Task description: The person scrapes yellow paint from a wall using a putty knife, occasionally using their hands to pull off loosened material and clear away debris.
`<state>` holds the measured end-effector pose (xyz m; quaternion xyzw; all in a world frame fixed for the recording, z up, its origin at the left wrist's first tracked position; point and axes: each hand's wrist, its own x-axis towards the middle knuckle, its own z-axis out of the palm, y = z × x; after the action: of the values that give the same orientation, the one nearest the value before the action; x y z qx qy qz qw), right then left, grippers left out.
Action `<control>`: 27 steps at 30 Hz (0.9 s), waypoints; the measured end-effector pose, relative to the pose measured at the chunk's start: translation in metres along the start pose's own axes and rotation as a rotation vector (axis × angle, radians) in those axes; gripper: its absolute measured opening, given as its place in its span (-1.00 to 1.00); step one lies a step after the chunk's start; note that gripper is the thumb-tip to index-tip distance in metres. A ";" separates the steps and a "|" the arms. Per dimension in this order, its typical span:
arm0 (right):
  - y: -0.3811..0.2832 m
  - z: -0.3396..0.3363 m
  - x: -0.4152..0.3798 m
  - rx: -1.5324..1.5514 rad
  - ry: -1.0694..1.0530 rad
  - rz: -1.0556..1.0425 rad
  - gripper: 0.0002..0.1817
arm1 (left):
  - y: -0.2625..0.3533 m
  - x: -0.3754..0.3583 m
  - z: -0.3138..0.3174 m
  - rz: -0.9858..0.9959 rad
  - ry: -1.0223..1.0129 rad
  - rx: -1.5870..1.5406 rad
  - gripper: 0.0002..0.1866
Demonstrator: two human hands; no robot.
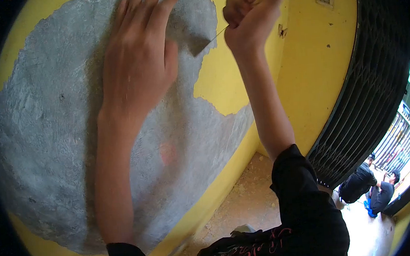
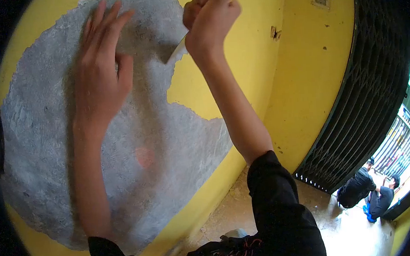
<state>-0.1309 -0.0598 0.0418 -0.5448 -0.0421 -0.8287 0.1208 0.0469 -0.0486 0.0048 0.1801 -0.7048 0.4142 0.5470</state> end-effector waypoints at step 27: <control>0.020 -0.010 -0.029 -0.159 -0.049 0.028 -0.51 | 0.007 0.004 0.002 0.089 -0.043 0.113 -0.60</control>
<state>-0.1240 -0.0769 0.0102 -0.5733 0.0284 -0.8141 0.0877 0.0395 -0.0454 0.0060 0.1880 -0.6992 0.4730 0.5020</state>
